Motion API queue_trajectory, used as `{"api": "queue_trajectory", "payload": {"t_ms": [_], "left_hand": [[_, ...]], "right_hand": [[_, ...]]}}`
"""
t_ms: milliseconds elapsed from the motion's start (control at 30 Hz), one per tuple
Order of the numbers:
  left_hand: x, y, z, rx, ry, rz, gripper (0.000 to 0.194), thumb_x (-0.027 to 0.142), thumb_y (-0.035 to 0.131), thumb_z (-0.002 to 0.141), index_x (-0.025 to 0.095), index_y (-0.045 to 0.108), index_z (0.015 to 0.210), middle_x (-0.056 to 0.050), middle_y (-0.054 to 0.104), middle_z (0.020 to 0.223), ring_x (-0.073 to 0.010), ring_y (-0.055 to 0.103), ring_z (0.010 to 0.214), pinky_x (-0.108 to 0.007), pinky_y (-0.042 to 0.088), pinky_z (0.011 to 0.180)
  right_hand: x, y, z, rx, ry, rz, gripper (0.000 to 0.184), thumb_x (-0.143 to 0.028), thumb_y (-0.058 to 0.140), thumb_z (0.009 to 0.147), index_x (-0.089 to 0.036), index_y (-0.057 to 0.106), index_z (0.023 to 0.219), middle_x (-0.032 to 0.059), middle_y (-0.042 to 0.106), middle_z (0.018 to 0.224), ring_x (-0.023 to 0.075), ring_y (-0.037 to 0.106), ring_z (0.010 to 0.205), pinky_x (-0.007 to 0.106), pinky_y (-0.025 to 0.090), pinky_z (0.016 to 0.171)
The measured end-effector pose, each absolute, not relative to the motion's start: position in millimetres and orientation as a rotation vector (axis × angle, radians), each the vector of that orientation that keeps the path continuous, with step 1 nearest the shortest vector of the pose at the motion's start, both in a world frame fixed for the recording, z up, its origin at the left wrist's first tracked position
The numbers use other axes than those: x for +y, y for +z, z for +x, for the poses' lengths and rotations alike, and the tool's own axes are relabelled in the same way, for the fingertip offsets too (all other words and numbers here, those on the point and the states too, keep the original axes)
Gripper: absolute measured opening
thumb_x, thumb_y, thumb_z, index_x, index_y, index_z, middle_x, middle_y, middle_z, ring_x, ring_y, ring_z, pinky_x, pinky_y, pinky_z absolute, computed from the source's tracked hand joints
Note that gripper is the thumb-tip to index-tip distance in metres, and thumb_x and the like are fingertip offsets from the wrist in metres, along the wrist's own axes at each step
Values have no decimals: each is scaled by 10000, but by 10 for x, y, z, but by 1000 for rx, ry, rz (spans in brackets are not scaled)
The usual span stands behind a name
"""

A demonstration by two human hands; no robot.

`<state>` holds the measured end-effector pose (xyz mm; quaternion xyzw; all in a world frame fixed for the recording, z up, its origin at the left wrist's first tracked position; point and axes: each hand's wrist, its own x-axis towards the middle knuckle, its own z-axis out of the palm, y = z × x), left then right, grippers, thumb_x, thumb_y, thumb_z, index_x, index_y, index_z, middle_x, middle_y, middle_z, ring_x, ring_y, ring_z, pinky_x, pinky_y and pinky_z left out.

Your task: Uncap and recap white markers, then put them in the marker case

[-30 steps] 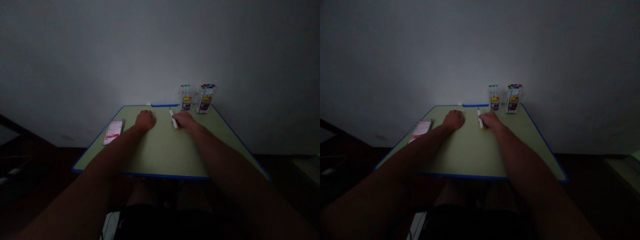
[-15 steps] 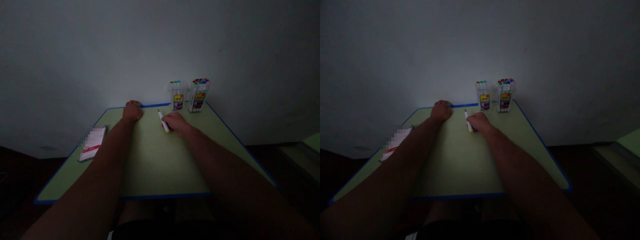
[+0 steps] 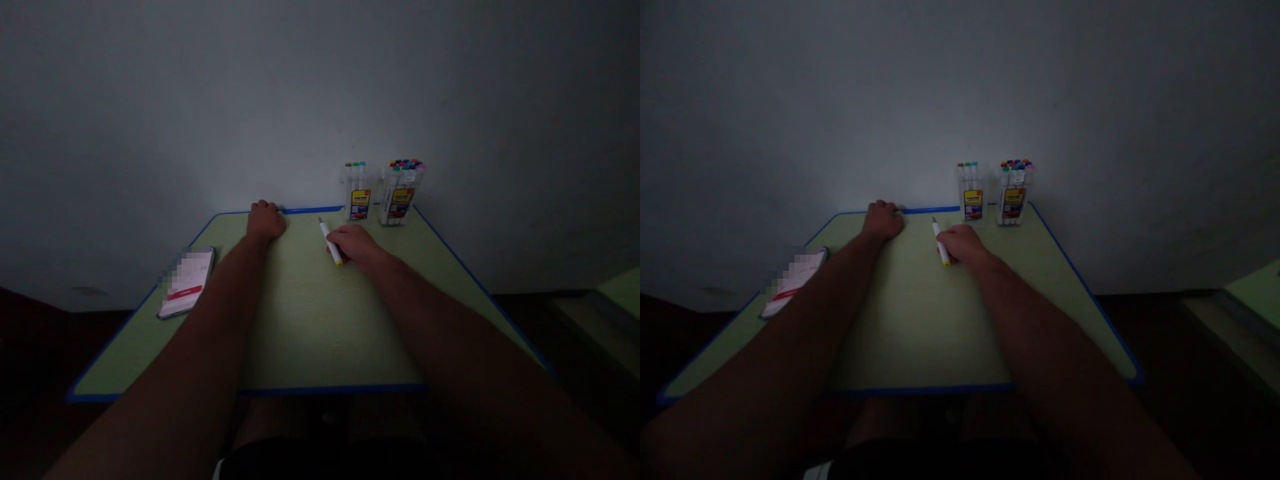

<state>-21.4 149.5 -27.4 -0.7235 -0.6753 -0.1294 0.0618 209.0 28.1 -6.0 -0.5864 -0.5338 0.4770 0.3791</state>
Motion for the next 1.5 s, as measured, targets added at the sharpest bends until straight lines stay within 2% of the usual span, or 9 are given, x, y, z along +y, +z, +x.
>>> {"api": "queue_trajectory", "payload": {"t_ms": [167, 333, 500, 667, 767, 833, 1000, 1200, 1500], "left_hand": [[1485, -254, -243, -2146, -496, -2140, 424, 318, 484, 873, 117, 707, 1173, -175, 674, 1213, -298, 598, 1111, -390, 459, 988], [1196, -189, -182, -2281, -673, -2242, 264, 277, 617, 807, 165, 753, 1005, -103, 751, 1049, -241, 675, 957, -332, 513, 871], [679, -139, -81, -2415, -959, -2526, 154, 301, 709, 747, 196, 721, 858, -36, 722, 794, -172, 635, 698, -292, 500, 652], [251, -83, -54, -2432, -1455, -2712, 183, 300, 763, 680, 175, 675, 781, -5, 643, 664, -116, 528, 563, -260, 417, 565], [135, -47, -68, -2297, -1608, -2667, 216, 337, 762, 683, 168, 689, 796, -14, 648, 667, -128, 535, 575, -273, 412, 573], [112, -31, -88, -2121, -1640, -2597, 218, 344, 756, 698, 167, 715, 819, -35, 695, 745, -147, 583, 652, -290, 442, 637], [120, -61, -134, -2022, -1510, -2587, 209, 336, 736, 727, 171, 746, 856, -55, 733, 809, -182, 628, 725, -323, 465, 705], [56, -68, -42, -1974, -1451, -2662, 214, 266, 731, 713, 168, 755, 902, -63, 749, 878, -193, 637, 773, -341, 490, 757], [56, -51, -41, -1958, -1483, -2655, 213, 215, 736, 702, 155, 739, 907, -66, 726, 884, -172, 613, 754, -337, 480, 743]], "right_hand": [[300, -78, 2101, -1373, 1223, -1485, 159, -153, 579, 875, -143, 624, 723, 23, 647, 636, 88, 514, 434, 199, 367, 390], [325, -95, 2105, -1390, 1234, -1455, 164, -166, 578, 881, -142, 620, 724, 23, 647, 648, 89, 532, 460, 192, 380, 406], [319, -104, 2114, -1364, 1259, -1442, 164, -159, 587, 886, -144, 608, 724, 12, 640, 646, 90, 547, 486, 189, 402, 431], [270, -93, 2143, -1337, 1302, -1376, 175, -128, 598, 891, -139, 609, 716, 2, 634, 614, 87, 545, 485, 189, 411, 452], [232, -68, 2153, -1276, 1409, -1280, 149, -96, 586, 894, -140, 604, 752, 4, 647, 619, 96, 571, 508, 201, 454, 497], [213, -52, 2152, -1261, 1463, -1246, 143, -62, 567, 886, -141, 595, 770, 7, 657, 630, 98, 575, 509, 209, 469, 511], [188, -34, 2144, -1288, 1485, -1251, 151, -19, 533, 860, -126, 603, 781, 21, 666, 636, 98, 560, 487, 210, 451, 484], [164, -17, 2145, -1194, 1443, -1280, 156, -11, 518, 841, -97, 647, 863, 55, 685, 674, 117, 598, 549, 209, 444, 494], [264, -121, 2151, -1181, 1405, -1252, 105, -10, 587, 781, -94, 626, 733, 48, 654, 628, 97, 542, 494, 204, 414, 443]]}}
